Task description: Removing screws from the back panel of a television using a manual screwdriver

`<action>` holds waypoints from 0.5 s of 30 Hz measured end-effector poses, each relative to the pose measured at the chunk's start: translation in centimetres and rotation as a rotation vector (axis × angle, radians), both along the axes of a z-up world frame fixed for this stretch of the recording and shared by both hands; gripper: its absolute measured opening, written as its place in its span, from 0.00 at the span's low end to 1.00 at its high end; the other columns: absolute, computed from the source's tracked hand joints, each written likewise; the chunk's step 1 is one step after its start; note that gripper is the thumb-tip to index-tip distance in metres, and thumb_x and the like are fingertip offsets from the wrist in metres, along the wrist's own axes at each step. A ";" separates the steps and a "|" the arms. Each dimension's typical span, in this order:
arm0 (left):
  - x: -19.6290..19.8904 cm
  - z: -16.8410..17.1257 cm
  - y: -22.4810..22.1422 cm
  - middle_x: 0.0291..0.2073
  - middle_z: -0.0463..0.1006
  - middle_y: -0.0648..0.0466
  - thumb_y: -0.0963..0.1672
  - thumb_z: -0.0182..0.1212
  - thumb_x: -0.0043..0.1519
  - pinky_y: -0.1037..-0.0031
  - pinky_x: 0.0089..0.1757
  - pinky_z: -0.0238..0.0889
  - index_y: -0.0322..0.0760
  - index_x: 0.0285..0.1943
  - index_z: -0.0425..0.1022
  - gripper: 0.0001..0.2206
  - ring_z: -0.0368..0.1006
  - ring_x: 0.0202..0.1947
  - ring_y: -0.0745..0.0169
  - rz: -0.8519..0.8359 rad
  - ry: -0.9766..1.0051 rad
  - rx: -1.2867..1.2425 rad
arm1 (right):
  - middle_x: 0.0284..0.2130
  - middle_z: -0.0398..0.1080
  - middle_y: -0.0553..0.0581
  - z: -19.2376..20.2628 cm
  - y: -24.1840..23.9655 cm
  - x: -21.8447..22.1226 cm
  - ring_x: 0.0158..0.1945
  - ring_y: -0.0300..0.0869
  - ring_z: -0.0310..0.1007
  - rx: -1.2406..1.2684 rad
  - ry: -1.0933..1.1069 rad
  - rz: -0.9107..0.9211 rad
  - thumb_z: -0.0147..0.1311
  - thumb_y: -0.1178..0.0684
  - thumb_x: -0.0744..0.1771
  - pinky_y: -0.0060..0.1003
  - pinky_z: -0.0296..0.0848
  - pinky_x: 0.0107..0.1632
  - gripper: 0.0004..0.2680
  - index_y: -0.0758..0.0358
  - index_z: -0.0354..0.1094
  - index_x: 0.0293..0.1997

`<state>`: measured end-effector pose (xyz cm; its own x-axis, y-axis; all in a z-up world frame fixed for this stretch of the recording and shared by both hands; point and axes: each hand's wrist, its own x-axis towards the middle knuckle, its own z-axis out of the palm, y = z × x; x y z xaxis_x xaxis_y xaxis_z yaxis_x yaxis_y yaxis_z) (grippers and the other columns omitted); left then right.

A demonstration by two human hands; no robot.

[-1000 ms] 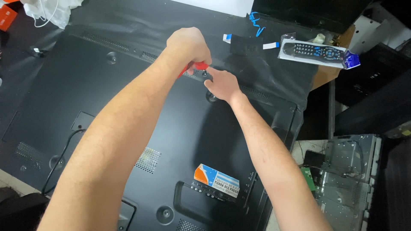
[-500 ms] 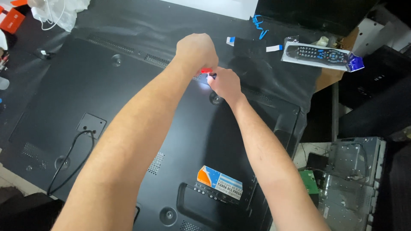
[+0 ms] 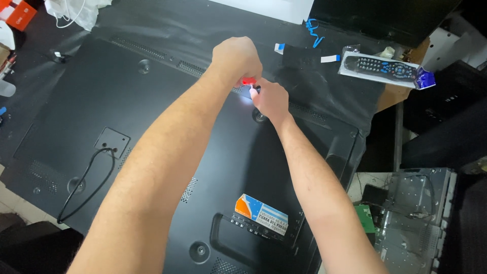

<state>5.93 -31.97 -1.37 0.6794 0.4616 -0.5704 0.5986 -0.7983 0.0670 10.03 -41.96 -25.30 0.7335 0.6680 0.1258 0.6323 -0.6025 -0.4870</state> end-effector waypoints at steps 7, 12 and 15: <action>0.3 -0.9 -0.1 0.20 0.79 0.56 0.38 0.61 0.50 0.73 0.27 0.63 0.43 0.26 0.76 0.04 0.73 0.18 0.57 -0.003 -0.041 0.028 | 0.25 0.79 0.54 0.4 0.3 -0.2 0.25 0.51 0.77 -0.019 0.051 -0.049 0.57 0.44 0.71 0.38 0.74 0.30 0.10 0.52 0.77 0.56; 0.2 -0.4 -0.3 0.20 0.79 0.56 0.39 0.62 0.51 0.73 0.28 0.65 0.44 0.27 0.76 0.04 0.75 0.19 0.57 -0.004 -0.025 0.029 | 0.26 0.79 0.54 0.4 0.3 -0.1 0.25 0.51 0.77 -0.014 0.039 -0.041 0.57 0.45 0.71 0.38 0.74 0.29 0.11 0.51 0.76 0.58; 0.1 -0.3 -0.1 0.19 0.79 0.56 0.39 0.61 0.51 0.73 0.28 0.64 0.44 0.26 0.75 0.04 0.74 0.19 0.58 -0.006 -0.033 0.026 | 0.26 0.79 0.54 0.4 0.2 -0.2 0.26 0.51 0.77 0.001 0.041 -0.043 0.56 0.45 0.71 0.38 0.74 0.30 0.10 0.52 0.77 0.55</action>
